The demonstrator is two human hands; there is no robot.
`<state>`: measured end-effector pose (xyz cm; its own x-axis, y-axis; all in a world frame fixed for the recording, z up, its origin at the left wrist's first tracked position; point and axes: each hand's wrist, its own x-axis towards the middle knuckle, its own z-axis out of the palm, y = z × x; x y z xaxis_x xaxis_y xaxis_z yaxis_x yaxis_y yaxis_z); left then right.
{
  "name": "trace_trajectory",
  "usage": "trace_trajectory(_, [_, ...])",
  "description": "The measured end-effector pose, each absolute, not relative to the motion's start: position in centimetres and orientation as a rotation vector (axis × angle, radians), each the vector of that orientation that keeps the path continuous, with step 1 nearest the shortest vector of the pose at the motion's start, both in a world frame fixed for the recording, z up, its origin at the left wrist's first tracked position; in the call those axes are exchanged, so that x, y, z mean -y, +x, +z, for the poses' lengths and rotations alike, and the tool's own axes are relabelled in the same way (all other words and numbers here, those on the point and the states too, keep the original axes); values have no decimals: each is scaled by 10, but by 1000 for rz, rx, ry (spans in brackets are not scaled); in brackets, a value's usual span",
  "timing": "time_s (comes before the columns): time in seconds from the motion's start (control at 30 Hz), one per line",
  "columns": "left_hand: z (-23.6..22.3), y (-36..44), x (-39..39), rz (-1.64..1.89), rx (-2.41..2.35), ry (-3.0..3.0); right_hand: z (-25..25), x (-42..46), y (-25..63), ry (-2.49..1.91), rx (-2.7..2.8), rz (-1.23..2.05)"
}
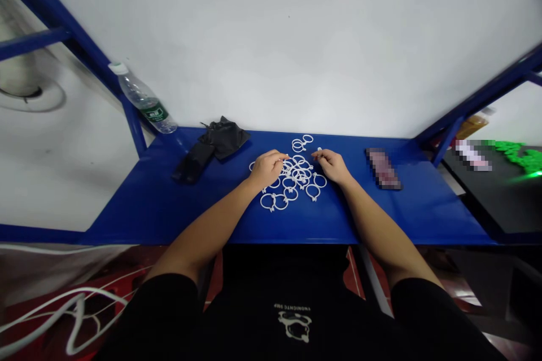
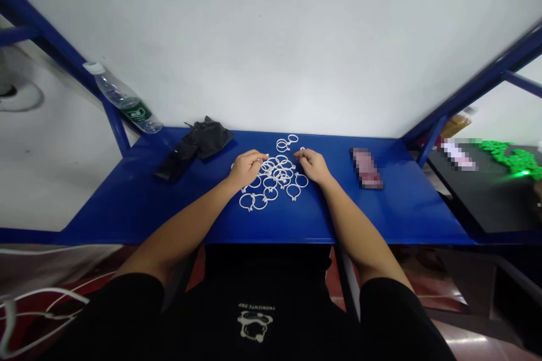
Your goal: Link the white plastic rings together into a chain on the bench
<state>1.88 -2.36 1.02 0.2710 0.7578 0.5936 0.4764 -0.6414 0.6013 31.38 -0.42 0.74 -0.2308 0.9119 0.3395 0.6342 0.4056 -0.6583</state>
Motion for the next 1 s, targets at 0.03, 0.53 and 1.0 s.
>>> trace_trajectory(0.03, [11, 19, 24, 1290, -1125, 2244, 8, 5, 314, -1310, 1968, 510])
trace_trajectory(0.53, [10, 19, 25, 1169, -1001, 2312, 22, 17, 304, -1126, 2014, 516])
trace_trajectory(1.0, [6, 23, 26, 1171, -1090, 2271, 28, 39, 286, -1088, 2070, 588])
